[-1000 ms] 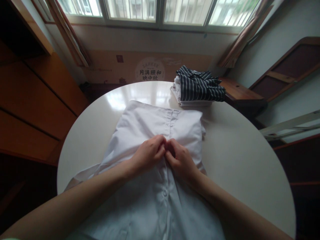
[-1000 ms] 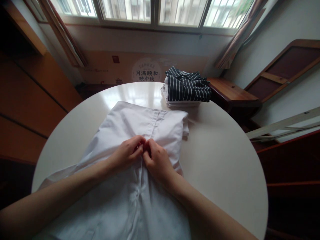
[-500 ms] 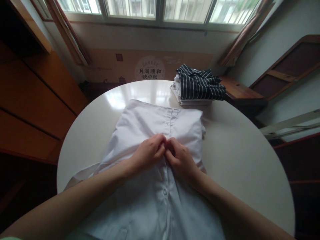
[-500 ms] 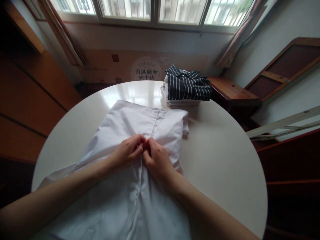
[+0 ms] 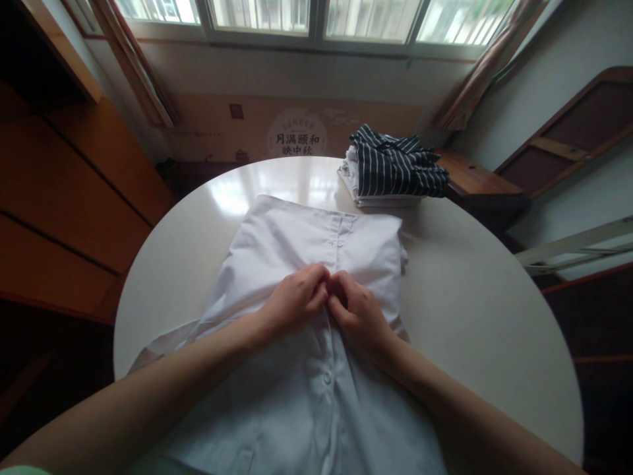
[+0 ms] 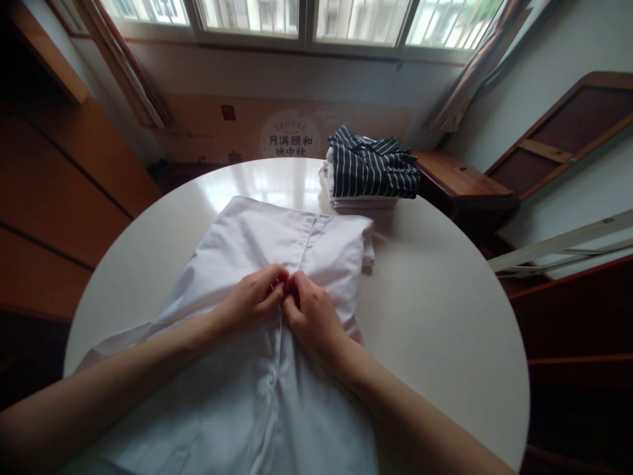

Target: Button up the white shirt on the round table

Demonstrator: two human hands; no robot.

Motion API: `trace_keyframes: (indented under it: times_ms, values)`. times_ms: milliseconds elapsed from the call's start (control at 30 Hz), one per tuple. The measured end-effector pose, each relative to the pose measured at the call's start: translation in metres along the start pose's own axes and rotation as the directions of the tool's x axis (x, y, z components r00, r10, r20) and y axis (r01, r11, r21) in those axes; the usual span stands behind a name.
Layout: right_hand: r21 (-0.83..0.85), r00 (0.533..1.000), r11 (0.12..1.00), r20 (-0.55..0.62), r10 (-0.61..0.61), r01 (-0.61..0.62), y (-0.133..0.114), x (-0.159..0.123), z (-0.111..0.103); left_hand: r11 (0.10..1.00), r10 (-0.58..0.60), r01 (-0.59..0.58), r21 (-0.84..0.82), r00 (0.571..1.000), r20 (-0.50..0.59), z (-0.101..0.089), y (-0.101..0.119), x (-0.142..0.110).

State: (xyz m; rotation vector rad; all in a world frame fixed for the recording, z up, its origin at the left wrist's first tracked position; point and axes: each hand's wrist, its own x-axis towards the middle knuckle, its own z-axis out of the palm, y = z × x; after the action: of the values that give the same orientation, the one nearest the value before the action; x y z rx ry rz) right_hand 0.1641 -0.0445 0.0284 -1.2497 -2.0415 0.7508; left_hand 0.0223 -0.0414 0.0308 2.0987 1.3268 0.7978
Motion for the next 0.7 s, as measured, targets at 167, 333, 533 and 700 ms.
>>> trace_keyframes:
  times_ms: [167,333,533,700]
  values:
    - [-0.004,1.000,1.000,0.002,0.001,-0.001,-0.0009,0.0003,-0.0002,1.000,-0.005,0.005,-0.001,1.000,0.009,-0.0007,0.0008,-0.0003]
    - [-0.012,1.000,1.000,-0.010,-0.008,0.008,-0.0007,0.0004,0.0003,1.000,-0.005,0.005,0.003,1.000,0.005,0.0002,0.0003,0.0002]
    - [0.002,1.000,1.000,-0.003,-0.010,0.010,0.0003,-0.0004,-0.0003,1.000,-0.003,0.003,0.012,1.000,0.008,-0.0002,-0.0003,-0.0002]
    - [-0.001,1.000,1.000,0.000,-0.007,0.007,0.0000,0.0001,0.0002,1.000,0.000,0.000,0.025,1.000,0.007,-0.0003,-0.0005,-0.0002]
